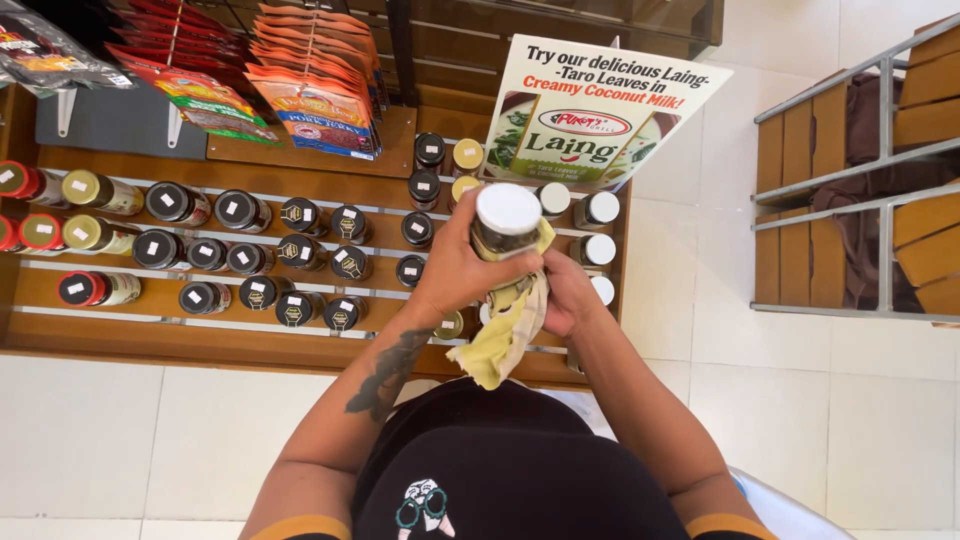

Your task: Wiping dust off food jars and display shelves in a grocery store.

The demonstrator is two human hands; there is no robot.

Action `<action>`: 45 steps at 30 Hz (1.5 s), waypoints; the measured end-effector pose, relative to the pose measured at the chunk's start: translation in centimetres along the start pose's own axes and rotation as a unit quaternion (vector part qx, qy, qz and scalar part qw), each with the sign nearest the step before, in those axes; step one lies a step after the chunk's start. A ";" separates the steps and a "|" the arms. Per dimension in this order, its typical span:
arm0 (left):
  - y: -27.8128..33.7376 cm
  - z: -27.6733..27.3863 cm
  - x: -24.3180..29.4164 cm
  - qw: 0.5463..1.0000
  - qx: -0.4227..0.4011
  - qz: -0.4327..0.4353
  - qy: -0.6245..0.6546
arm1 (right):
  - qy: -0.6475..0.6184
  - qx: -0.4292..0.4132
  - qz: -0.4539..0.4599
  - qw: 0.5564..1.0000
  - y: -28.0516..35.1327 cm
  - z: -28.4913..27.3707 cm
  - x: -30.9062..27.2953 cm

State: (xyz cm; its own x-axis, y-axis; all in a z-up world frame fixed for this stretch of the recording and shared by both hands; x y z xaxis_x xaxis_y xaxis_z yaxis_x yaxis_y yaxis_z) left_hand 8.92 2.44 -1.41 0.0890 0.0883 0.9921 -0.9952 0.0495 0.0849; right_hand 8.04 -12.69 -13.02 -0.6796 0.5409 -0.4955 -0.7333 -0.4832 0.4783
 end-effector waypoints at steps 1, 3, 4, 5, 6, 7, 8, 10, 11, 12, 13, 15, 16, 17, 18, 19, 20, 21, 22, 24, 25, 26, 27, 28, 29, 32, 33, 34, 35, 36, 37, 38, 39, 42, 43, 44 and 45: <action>-0.4 0.0 -0.8 1.000 -0.001 0.000 0.001 | 0.000 0.001 -0.001 1.000 0.6 0.9 -0.3; -1.3 -0.3 -2.1 0.988 -0.020 0.013 0.152 | 0.090 0.016 0.007 0.996 1.7 2.3 -0.6; -1.3 -0.3 -2.3 0.988 -0.020 0.015 0.152 | 0.091 0.015 0.007 0.996 1.9 2.8 -0.4; -1.4 -0.6 -2.6 0.989 -0.001 0.010 0.146 | 0.117 0.036 -0.036 0.992 2.0 2.9 -1.0; -1.5 -0.8 -2.9 0.990 0.018 0.006 0.140 | 0.142 0.056 -0.079 0.985 2.2 3.1 -1.6; -1.5 -0.6 -3.1 0.990 0.017 0.004 0.140 | 0.141 0.058 -0.079 0.985 2.4 3.4 -1.3; -1.5 -0.5 -3.4 0.989 0.026 -0.002 0.144 | 0.187 0.056 -0.132 0.972 2.6 3.9 -2.0; -1.6 -0.3 -4.1 0.988 0.035 -0.006 0.148 | 0.232 0.053 -0.186 0.953 2.9 5.4 -2.7; -1.6 -0.2 -4.2 0.990 0.046 0.010 0.132 | 0.363 0.051 -0.260 0.893 3.4 6.9 -4.0; -1.6 -0.1 -4.3 0.991 0.056 0.025 0.116 | 0.485 0.048 -0.328 0.810 4.0 8.7 -5.0; -1.7 0.0 -4.5 0.991 0.056 0.025 0.116 | 0.485 0.048 -0.327 0.810 4.0 9.0 -5.0; -1.9 0.3 -5.5 0.986 0.039 -0.007 0.164 | 0.650 0.077 -0.439 0.616 5.5 11.5 -5.9; -2.0 0.4 -5.7 0.986 0.039 -0.007 0.164 | 0.650 0.077 -0.439 0.616 5.4 11.6 -6.0; -2.0 0.3 -5.5 0.984 0.037 0.019 0.173 | 0.663 0.083 -0.446 0.595 5.4 11.9 -6.1; -2.0 0.3 -5.4 0.982 0.034 0.044 0.182 | 0.676 0.090 -0.454 0.574 5.3 12.2 -6.3; -1.9 0.3 -5.0 0.982 0.033 0.043 0.181 | 0.676 0.091 -0.454 0.574 5.2 11.9 -6.5; -1.9 0.3 -4.6 0.973 0.028 0.042 0.227 | 0.593 0.076 -0.428 0.677 4.5 10.7 -6.5; -1.9 0.2 -4.3 0.961 0.024 0.041 0.272 | 0.501 0.058 -0.395 0.768 3.7 9.7 -6.3; -1.8 0.3 -3.8 0.961 0.023 0.041 0.272 | 0.500 0.059 -0.395 0.768 3.6 9.4 -6.3; -1.6 0.1 -3.8 0.930 0.050 -0.003 0.363 | 0.437 0.035 -0.369 0.820 2.9 8.6 -5.7; -1.6 0.2 -3.7 0.930 0.050 -0.002 0.363 | 0.437 0.035 -0.370 0.819 2.7 8.4 -5.5; -1.5 -0.1 -3.5 0.928 0.061 0.011 0.367 | 0.290 0.032 -0.335 0.896 2.0 7.4 -4.9; -1.4 -0.4 -3.4 0.925 0.075 0.023 0.371 | 0.135 0.029 -0.289 0.947 1.4 6.6 -3.9; -1.3 -0.5 -3.3 0.925 0.076 0.023 0.371 | 0.134 0.029 -0.288 0.948 1.4 6.3 -3.9; -1.1 -0.8 -2.8 0.945 0.091 0.046 0.311 | 0.047 0.026 -0.220 0.974 1.1 5.8 -2.8; -0.9 -1.1 -2.6 0.969 0.095 0.068 0.219 | -0.054 0.019 -0.130 0.990 0.9 4.7 -1.5; -1.0 -1.0 -2.6 0.976 0.086 0.067 0.189 | -0.065 0.015 -0.111 0.992 0.9 4.3 -1.3; -1.1 -1.1 -2.6 0.976 0.086 0.066 0.189 | -0.066 0.015 -0.110 0.992 0.8 3.8 -1.3; -1.0 -1.0 -2.3 0.983 0.082 0.081 0.144 | -0.055 0.045 -0.100 0.992 0.9 2.7 -1.1; -1.1 -0.9 -1.9 0.987 0.077 0.096 0.099 | -0.044 0.075 -0.090 0.992 1.0 1.6 -1.0; -1.1 -1.1 -1.9 0.988 0.076 0.092 0.098 | -0.047 0.078 -0.089 0.992 0.9 0.9 -0.8; -1.1 -1.1 -1.4 0.989 0.095 0.113 -0.021 | -0.052 0.083 -0.093 0.991 0.9 0.1 -0.7; -1.2 -1.0 -0.8 0.975 0.111 0.135 -0.140 | -0.057 0.087 -0.098 0.990 0.7 -0.7 -0.7; -2.5 -0.5 -0.9 0.997 0.037 0.001 -0.070 | -0.094 0.096 -0.105 0.985 0.7 -2.6 -0.6; -2.9 -0.4 -1.4 0.997 0.032 -0.001 -0.071 | -0.098 0.098 -0.108 0.984 0.5 -3.4 -0.6; -3.3 -0.1 -2.1 0.995 0.018 -0.015 -0.097 | -0.079 0.100 -0.115 0.985 0.3 -4.3 -0.6; -3.8 0.2 -2.7 0.992 0.003 -0.029 -0.122 | -0.060 0.101 -0.123 0.985 0.1 -5.2 -0.8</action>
State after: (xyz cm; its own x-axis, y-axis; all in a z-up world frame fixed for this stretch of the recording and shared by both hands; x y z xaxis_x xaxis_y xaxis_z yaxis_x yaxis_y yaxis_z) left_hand 12.48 1.80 -4.39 0.1335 -0.1579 0.9784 -0.9891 0.0413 0.1416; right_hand 8.37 -16.76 -16.33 -0.4656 0.7075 -0.5317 -0.8486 -0.1862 0.4953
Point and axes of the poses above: each hand's wrist, its own y-axis away from the middle knuckle, its own z-axis out of the palm, x = y × z, the point moved 8 cm from there along -y, towards the middle knuckle, and after that the axes turned 8 degrees about -z, right-handed, at the moved point
